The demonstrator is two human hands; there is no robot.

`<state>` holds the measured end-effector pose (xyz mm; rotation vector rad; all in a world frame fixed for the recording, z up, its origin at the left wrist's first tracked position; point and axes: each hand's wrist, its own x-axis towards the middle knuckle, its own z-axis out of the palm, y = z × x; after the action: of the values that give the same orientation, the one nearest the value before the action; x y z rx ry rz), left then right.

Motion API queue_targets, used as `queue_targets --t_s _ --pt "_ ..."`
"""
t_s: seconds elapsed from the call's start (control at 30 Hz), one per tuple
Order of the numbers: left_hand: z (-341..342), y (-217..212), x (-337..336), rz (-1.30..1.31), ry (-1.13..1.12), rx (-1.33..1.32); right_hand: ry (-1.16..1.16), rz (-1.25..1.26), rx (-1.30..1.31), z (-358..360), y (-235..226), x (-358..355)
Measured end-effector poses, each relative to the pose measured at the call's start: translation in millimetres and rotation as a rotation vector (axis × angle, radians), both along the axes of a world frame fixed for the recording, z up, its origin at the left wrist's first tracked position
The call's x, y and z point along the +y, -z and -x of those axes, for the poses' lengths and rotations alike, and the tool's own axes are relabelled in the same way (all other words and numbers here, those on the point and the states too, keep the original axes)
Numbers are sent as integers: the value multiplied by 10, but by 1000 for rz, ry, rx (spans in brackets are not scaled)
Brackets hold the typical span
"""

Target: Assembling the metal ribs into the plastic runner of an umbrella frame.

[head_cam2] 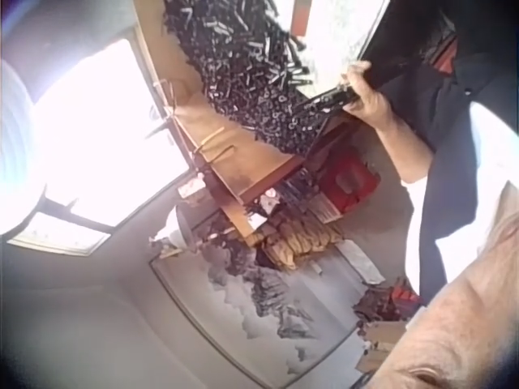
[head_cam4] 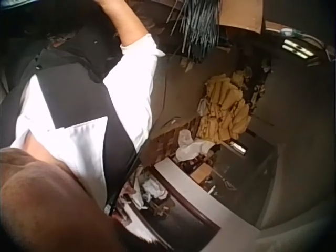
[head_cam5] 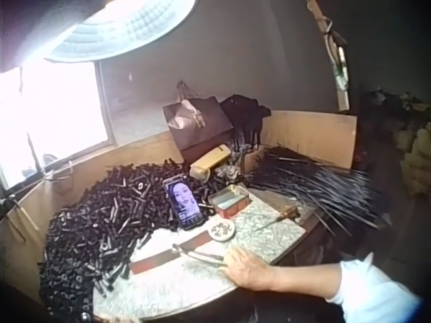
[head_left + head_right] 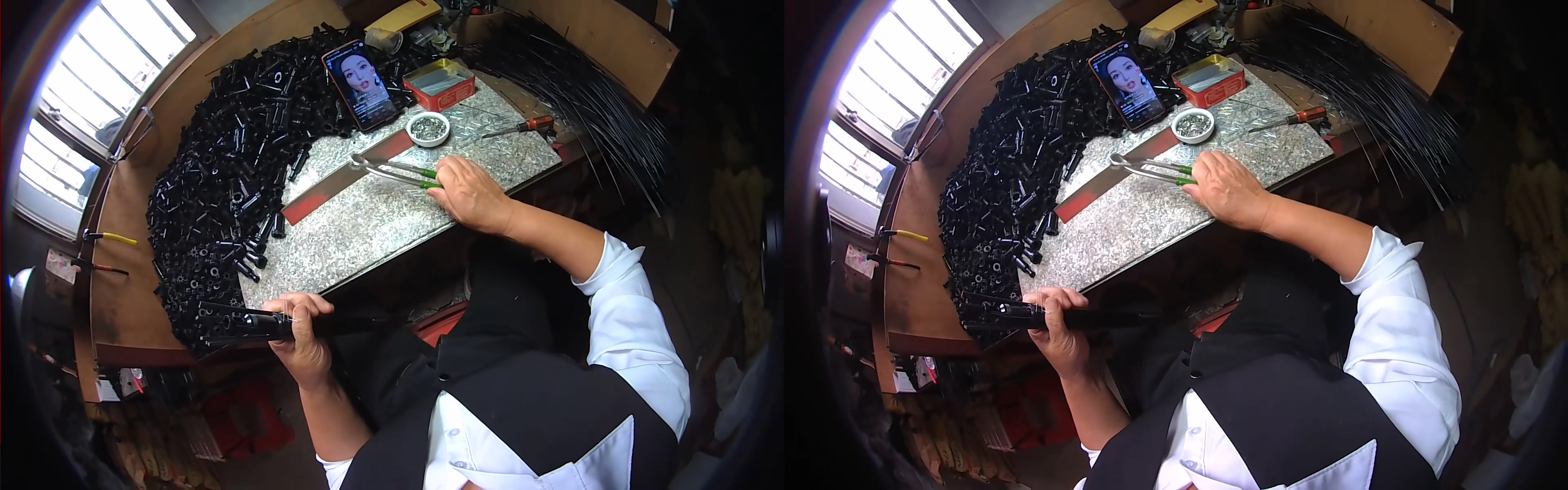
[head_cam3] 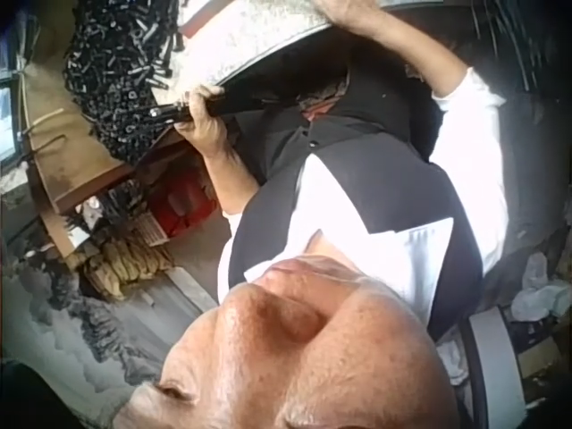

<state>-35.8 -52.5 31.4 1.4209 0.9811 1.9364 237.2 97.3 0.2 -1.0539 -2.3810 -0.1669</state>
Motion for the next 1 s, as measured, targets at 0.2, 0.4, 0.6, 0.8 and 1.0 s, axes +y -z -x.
queue_targets --t_s 0.2,0.4,0.6,0.8,1.0 --pt "2 -10 -77 153 106 -110 -227 664 522 266 -456 -372" --pt "137 80 -52 100 326 -224 -379 603 172 448 -570 -506" --pt "109 8 -71 134 328 -196 -318 -214 76 562 -784 -544" --pt "39 46 -77 180 269 -230 -245 -599 11 709 -769 -522" --pt "66 218 -42 183 88 -253 -326 -454 -5 714 -734 -619"
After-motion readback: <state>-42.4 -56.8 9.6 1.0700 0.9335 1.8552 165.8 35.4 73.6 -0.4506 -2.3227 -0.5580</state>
